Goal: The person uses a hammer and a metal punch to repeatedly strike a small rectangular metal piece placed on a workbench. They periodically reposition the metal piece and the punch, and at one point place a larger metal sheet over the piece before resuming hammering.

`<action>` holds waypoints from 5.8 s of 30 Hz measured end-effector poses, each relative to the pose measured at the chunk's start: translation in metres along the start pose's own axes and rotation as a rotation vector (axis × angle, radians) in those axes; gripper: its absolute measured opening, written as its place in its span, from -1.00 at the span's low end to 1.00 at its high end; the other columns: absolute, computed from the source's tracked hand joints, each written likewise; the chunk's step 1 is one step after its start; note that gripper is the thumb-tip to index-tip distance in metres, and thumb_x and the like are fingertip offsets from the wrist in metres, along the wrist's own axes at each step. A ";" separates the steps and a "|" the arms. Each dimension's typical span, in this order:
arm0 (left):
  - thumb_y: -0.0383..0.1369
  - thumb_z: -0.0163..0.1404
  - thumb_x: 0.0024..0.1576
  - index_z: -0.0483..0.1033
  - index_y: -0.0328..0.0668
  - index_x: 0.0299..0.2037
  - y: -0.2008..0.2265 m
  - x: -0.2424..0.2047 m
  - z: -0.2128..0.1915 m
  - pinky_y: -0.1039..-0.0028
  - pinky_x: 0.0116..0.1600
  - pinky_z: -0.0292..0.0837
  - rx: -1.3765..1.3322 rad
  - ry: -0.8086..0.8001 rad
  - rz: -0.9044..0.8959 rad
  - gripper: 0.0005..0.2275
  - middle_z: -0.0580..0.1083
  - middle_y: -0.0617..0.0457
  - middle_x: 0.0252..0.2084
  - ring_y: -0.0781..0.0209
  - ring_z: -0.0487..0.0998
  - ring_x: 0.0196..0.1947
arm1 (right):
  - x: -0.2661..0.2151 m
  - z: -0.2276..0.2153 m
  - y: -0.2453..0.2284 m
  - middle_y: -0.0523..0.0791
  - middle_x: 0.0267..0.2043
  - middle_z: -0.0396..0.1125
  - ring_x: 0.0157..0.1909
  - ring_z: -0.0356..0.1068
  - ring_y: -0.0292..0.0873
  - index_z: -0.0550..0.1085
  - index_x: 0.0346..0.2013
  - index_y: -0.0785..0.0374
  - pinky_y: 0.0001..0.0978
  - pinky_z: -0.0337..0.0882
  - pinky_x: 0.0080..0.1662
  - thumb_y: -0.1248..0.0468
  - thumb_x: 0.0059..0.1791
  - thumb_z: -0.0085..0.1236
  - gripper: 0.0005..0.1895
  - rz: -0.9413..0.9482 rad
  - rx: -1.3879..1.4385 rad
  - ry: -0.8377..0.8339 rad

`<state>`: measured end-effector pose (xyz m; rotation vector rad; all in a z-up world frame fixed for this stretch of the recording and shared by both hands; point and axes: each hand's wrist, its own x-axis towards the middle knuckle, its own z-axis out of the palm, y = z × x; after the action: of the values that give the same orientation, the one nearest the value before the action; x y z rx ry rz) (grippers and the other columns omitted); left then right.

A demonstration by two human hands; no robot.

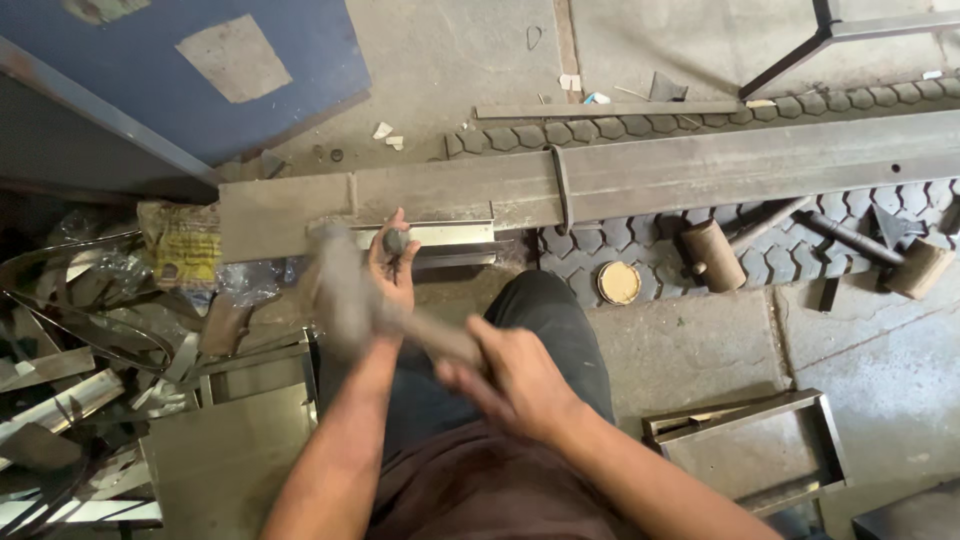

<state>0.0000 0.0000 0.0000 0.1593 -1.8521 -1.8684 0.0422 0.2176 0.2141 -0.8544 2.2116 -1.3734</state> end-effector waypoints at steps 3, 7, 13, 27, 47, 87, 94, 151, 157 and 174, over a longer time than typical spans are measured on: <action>-0.43 0.09 0.26 0.43 -0.21 0.29 0.008 0.008 -0.003 0.39 0.32 0.34 0.609 -0.034 -0.084 -0.63 0.47 -0.02 0.29 0.18 0.47 0.24 | 0.022 -0.001 0.002 0.15 -0.48 0.39 -0.31 0.44 0.19 0.48 -0.28 0.36 -0.03 0.35 -0.24 -0.19 0.05 0.03 -0.41 0.426 -0.242 -0.041; -0.47 0.07 0.20 0.48 -0.38 0.15 0.013 0.014 0.001 0.39 0.29 0.49 -0.459 0.100 -0.212 -0.69 0.49 -0.06 0.26 0.23 0.53 0.22 | -0.023 -0.005 0.003 0.11 -0.54 0.34 -0.45 0.33 0.12 0.52 -0.27 0.34 -0.07 0.36 -0.29 -0.19 0.02 0.00 -0.42 0.569 -0.037 -0.129; -0.46 0.08 0.28 0.44 -0.36 0.10 0.025 0.026 -0.010 0.50 0.19 0.45 -0.047 -0.003 -0.111 -0.76 0.55 -0.03 0.14 0.31 0.54 0.04 | -0.064 0.003 0.042 0.10 -0.48 0.40 -0.40 0.38 0.10 0.54 -0.20 0.32 -0.07 0.38 -0.24 -0.21 0.01 -0.05 -0.39 0.569 0.021 -0.180; -0.46 0.11 0.24 0.45 -0.35 0.08 0.023 0.033 -0.013 0.51 0.14 0.54 0.010 -0.040 -0.148 -0.76 0.58 0.01 -0.01 0.31 0.59 0.01 | -0.056 0.018 0.097 0.09 -0.28 0.50 -0.18 0.53 0.04 0.57 -0.01 0.28 -0.13 0.46 -0.09 -0.31 -0.03 -0.02 -0.28 0.701 -0.069 -0.166; -0.49 0.12 0.24 0.46 -0.39 0.09 0.019 0.034 -0.016 0.52 0.14 0.52 0.016 -0.046 -0.148 -0.75 0.58 -0.01 -0.02 0.29 0.58 0.02 | -0.050 0.018 0.099 0.10 -0.24 0.50 -0.13 0.53 0.05 0.57 -0.07 0.30 -0.13 0.46 -0.05 -0.37 -0.12 0.08 -0.21 0.740 -0.083 -0.210; -0.53 0.17 0.19 0.46 -0.44 0.10 0.004 0.041 -0.018 0.51 0.10 0.53 -0.110 -0.038 -0.233 -0.70 0.58 -0.04 0.00 0.25 0.59 -0.05 | -0.029 -0.008 0.003 0.04 -0.47 0.37 -0.39 0.33 -0.01 0.53 -0.12 0.32 -0.14 0.35 -0.25 -0.25 0.04 -0.11 -0.35 0.625 0.029 -0.108; -0.37 0.09 0.26 0.43 -0.28 0.13 0.021 0.040 -0.023 0.50 0.01 0.54 -0.214 0.049 -0.385 -0.72 0.58 0.00 0.05 0.33 0.58 -0.05 | -0.082 0.018 0.068 -0.17 -0.47 0.30 -0.44 0.25 -0.29 0.53 0.04 0.29 -0.38 0.35 -0.33 -0.26 0.05 -0.15 -0.31 0.827 0.256 -0.028; -0.50 0.24 0.12 0.49 -0.26 -0.10 0.031 0.077 -0.019 0.54 0.08 0.54 -0.152 -0.305 -0.242 -0.79 0.60 0.09 -0.16 0.38 0.59 -0.12 | -0.053 0.023 0.110 -0.21 -0.63 0.14 -0.71 0.12 -0.32 0.41 -0.36 0.31 -0.45 0.19 -0.65 -0.27 0.01 0.00 -0.37 1.056 0.381 -0.085; -0.51 0.24 0.12 0.50 -0.27 -0.10 0.030 0.078 -0.018 0.56 0.06 0.53 -0.154 -0.311 -0.229 -0.79 0.60 0.09 -0.16 0.39 0.58 -0.13 | -0.056 0.023 0.112 -0.21 -0.63 0.14 -0.71 0.11 -0.31 0.40 -0.37 0.30 -0.44 0.18 -0.65 -0.27 0.02 0.00 -0.37 1.047 0.398 -0.085; -0.51 0.25 0.07 0.61 -0.35 -0.04 0.028 0.061 -0.011 0.54 0.08 0.58 -0.180 -0.301 -0.207 -0.75 0.64 0.09 -0.10 0.40 0.62 -0.09 | -0.036 -0.014 0.028 -0.20 -0.57 0.23 -0.63 0.12 -0.35 0.41 -0.23 0.26 -0.48 0.15 -0.58 -0.17 0.09 -0.14 -0.48 0.730 0.377 0.094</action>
<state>-0.0409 -0.0345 0.0425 0.0066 -1.9052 -2.2984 0.0518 0.2600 0.1955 0.1525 1.9225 -1.3759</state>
